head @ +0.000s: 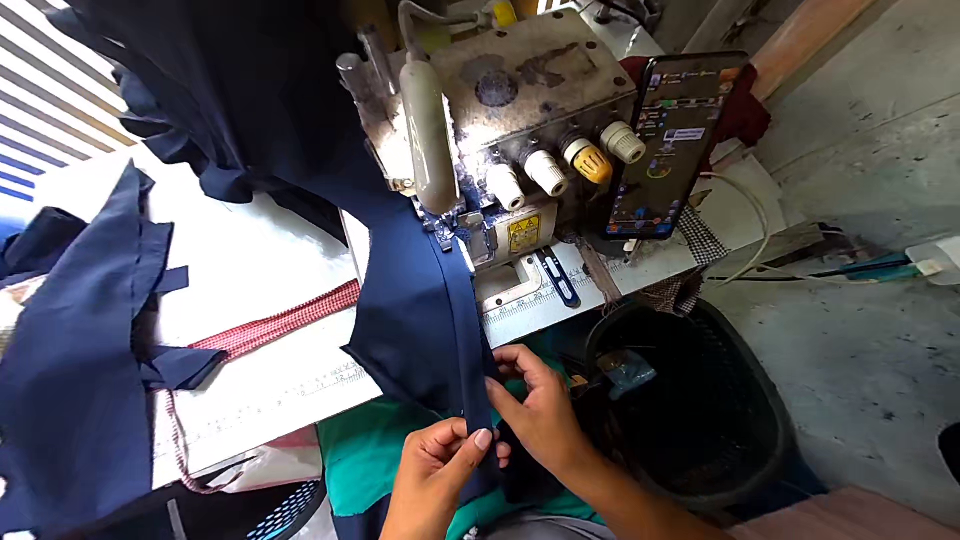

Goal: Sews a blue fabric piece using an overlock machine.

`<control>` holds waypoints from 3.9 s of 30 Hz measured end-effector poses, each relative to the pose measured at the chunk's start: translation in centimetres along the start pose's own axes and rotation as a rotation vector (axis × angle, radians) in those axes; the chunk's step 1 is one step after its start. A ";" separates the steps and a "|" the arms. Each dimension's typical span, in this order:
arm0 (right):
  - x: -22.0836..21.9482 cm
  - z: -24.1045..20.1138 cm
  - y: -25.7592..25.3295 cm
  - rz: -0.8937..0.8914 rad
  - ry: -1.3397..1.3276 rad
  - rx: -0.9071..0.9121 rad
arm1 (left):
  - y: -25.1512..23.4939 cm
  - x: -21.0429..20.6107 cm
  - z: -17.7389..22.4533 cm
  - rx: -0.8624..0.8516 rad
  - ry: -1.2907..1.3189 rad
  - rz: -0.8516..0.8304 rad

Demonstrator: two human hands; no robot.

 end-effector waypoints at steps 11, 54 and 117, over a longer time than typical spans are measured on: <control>-2.3 -0.1 -1.1 -0.232 -0.464 -0.156 | 0.8 -1.9 1.9 -0.057 0.046 -0.089; -0.5 -5.0 -3.0 0.229 0.897 0.241 | 0.0 2.1 5.2 -0.358 -0.454 0.191; 1.4 -4.1 1.7 -0.271 -0.267 0.090 | -6.5 -1.4 12.7 -0.762 -1.288 0.171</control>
Point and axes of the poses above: each hand's wrist, its own y-axis away from the middle knuckle, its own x-axis out of the back of the hand, z = x × y, the point moved 9 cm from there along -y, towards the middle knuckle, and after that the axes turned 3 degrees about -x, right-handed, at the moved point
